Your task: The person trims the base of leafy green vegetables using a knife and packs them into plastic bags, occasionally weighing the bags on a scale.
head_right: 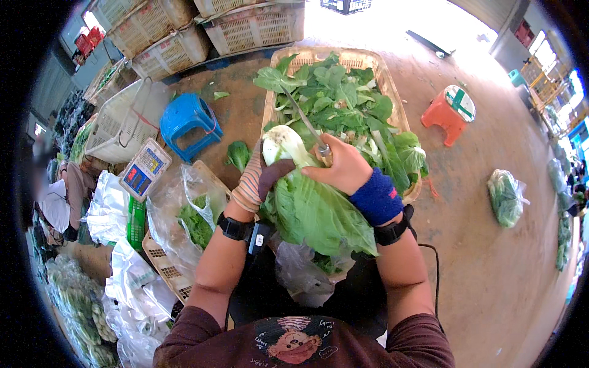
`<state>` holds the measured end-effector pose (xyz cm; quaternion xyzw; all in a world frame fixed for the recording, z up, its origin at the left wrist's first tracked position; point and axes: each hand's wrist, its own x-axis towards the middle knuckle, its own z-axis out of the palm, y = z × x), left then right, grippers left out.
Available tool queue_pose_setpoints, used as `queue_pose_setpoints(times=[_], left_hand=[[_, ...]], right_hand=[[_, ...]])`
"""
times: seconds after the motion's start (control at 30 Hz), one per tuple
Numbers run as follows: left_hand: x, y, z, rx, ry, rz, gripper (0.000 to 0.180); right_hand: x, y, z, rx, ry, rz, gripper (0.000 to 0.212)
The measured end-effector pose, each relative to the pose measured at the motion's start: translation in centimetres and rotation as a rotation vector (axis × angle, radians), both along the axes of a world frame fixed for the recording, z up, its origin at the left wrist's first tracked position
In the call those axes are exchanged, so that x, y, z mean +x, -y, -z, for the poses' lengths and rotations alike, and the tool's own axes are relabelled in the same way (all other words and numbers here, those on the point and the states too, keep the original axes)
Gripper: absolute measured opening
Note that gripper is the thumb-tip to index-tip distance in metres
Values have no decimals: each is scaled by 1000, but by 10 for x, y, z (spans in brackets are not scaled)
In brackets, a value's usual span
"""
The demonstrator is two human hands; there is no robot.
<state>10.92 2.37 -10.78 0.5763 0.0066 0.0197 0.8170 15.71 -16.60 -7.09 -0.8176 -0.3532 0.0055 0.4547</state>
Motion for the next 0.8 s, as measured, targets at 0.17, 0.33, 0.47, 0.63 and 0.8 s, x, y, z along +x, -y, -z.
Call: queue_pose_setpoints(times=[0.17,0.33,0.47,0.63,0.8], left_hand=[[-8,2,-13,180,-15,68,65],[-3,-5,-4,-18,-52,142,72],[-9,4,-5,374,52,131,83],[6,14,-6,101,-66,240,86],[3,11,-17,44,-140,231,82]], right_hand=[[12,19,-8,58,-543,-277,26],[-1,10,-1,470,-868,-301,16],[15,17,9,799,-1014,-360,19],[33,24,20,819,-954,-134,39],[36,9,23,755,-617,-224,48]])
